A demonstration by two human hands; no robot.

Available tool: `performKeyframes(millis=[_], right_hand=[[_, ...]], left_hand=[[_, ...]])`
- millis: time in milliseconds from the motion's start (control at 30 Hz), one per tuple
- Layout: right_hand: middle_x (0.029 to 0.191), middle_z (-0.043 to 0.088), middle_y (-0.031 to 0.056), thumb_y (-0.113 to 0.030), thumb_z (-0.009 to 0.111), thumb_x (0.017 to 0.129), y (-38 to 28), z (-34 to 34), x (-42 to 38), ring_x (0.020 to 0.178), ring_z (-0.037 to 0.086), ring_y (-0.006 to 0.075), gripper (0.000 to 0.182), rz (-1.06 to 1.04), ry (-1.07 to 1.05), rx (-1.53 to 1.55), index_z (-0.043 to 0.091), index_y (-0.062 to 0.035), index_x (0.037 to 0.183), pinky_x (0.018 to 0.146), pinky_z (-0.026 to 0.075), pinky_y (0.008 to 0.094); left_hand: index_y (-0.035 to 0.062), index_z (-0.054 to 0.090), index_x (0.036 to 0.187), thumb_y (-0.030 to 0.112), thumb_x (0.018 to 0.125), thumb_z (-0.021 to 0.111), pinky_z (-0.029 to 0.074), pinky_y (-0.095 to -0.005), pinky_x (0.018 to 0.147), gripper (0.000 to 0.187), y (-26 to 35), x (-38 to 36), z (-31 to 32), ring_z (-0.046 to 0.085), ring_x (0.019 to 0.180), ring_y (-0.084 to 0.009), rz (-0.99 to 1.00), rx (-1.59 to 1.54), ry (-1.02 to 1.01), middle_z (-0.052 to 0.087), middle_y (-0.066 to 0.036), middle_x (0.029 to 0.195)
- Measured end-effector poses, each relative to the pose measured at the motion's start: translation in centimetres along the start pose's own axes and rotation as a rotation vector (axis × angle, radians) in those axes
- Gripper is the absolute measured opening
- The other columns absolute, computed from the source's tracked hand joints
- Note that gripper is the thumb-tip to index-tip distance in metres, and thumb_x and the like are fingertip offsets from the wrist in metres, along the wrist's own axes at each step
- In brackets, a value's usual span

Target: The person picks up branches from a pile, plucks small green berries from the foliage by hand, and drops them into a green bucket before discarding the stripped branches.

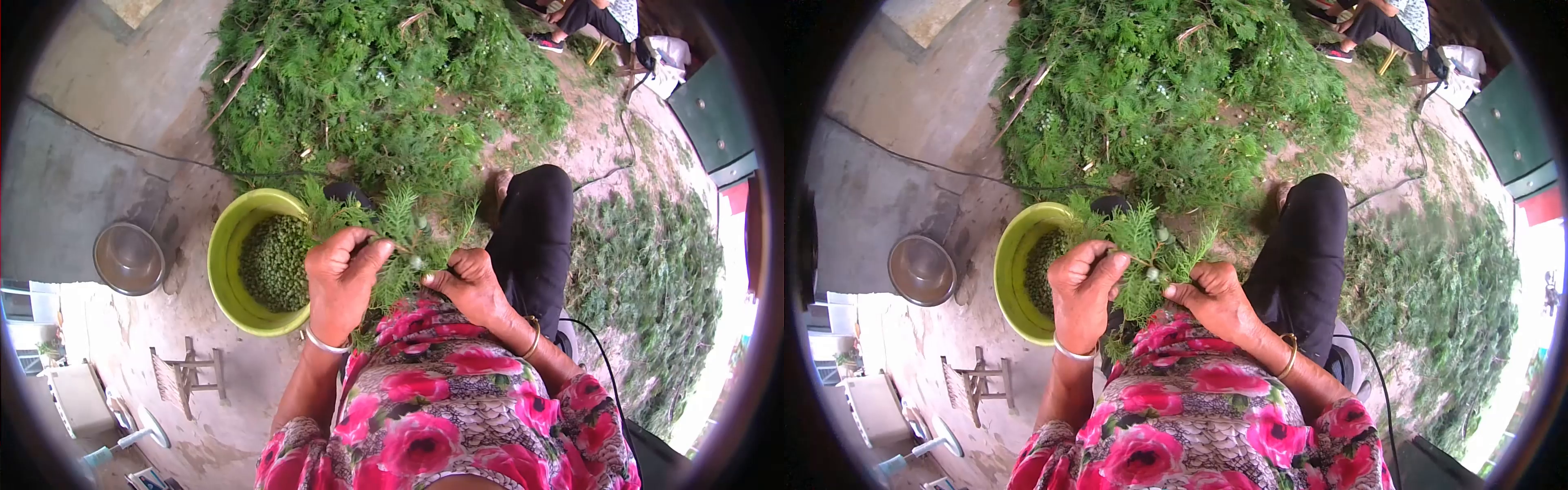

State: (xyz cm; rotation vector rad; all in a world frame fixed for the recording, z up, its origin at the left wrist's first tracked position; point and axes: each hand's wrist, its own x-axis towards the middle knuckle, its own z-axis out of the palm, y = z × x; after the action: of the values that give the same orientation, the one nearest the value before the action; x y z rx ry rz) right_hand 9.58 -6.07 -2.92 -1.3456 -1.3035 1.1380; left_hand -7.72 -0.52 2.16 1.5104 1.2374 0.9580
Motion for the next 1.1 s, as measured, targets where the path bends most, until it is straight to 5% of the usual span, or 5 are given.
performKeyframes(millis=[200, 300, 533, 867, 1100], right_hand=[[0.046, 0.039, 0.0036, -0.011, 0.071, 0.078, -0.4, 0.4, -0.6, 0.048, 0.034, 0.0062, 0.039, 0.097, 0.009, 0.176, 0.040, 0.0006, 0.056, 0.042, 0.032, 0.0292], [0.046, 0.039, 0.0049, -0.010, 0.070, 0.078, -0.2, 0.2, -0.6, 0.047, 0.037, 0.0068, 0.039, -0.003, 0.015, 0.018, 0.040, 0.0007, 0.056, 0.042, 0.033, 0.0299], [0.047, 0.034, 0.0088, -0.012, 0.070, 0.078, -0.4, 1.4, -0.4, 0.048, 0.029, 0.0105, 0.041, 0.031, 0.093, 0.152, 0.038, 0.0005, 0.056, 0.041, 0.029, 0.0328], [0.048, 0.036, 0.0112, -0.007, 0.071, 0.075, 1.2, 1.0, -0.6, 0.047, 0.028, 0.0115, 0.035, -0.106, 0.076, -0.095, 0.041, 0.0001, 0.058, 0.040, 0.029, 0.0328], [0.049, 0.038, 0.0115, -0.007, 0.071, 0.075, 1.7, 1.0, -0.7, 0.047, 0.030, 0.0115, 0.030, -0.107, 0.078, -0.060, 0.046, 0.0008, 0.061, 0.042, 0.031, 0.0318]], left_hand=[[-0.0018, 0.060, 0.089, 0.003, 0.081, 0.058, 0.035, -0.0208, 0.043, 0.009, -1.2, 1.3, -2.5, 0.049, 0.052, -0.0104, -0.035, -0.493, 0.381, 0.058, -0.008, 0.070], [-0.0044, 0.058, 0.088, -0.004, 0.077, 0.053, 0.037, -0.0201, 0.043, 0.012, 1.8, 0.7, -3.9, 0.047, 0.049, -0.0090, -0.173, -0.829, 0.211, 0.060, -0.010, 0.069], [-0.0025, 0.061, 0.077, -0.002, 0.075, 0.066, 0.039, -0.0183, 0.046, 0.005, -0.7, -2.8, 0.1, 0.050, 0.054, -0.0034, 0.166, 0.153, 0.043, 0.059, -0.002, 0.063], [-0.0047, 0.058, 0.076, 0.002, 0.081, 0.061, 0.038, -0.0205, 0.046, 0.009, -2.0, -2.3, 0.4, 0.047, 0.052, -0.0041, 0.071, 0.137, -0.066, 0.054, 0.000, 0.060], [-0.0022, 0.051, 0.073, 0.004, 0.084, 0.055, 0.028, -0.0190, 0.038, 0.013, -0.7, -2.4, -0.3, 0.040, 0.047, -0.0039, -0.397, -0.333, -0.251, 0.051, -0.004, 0.060]])
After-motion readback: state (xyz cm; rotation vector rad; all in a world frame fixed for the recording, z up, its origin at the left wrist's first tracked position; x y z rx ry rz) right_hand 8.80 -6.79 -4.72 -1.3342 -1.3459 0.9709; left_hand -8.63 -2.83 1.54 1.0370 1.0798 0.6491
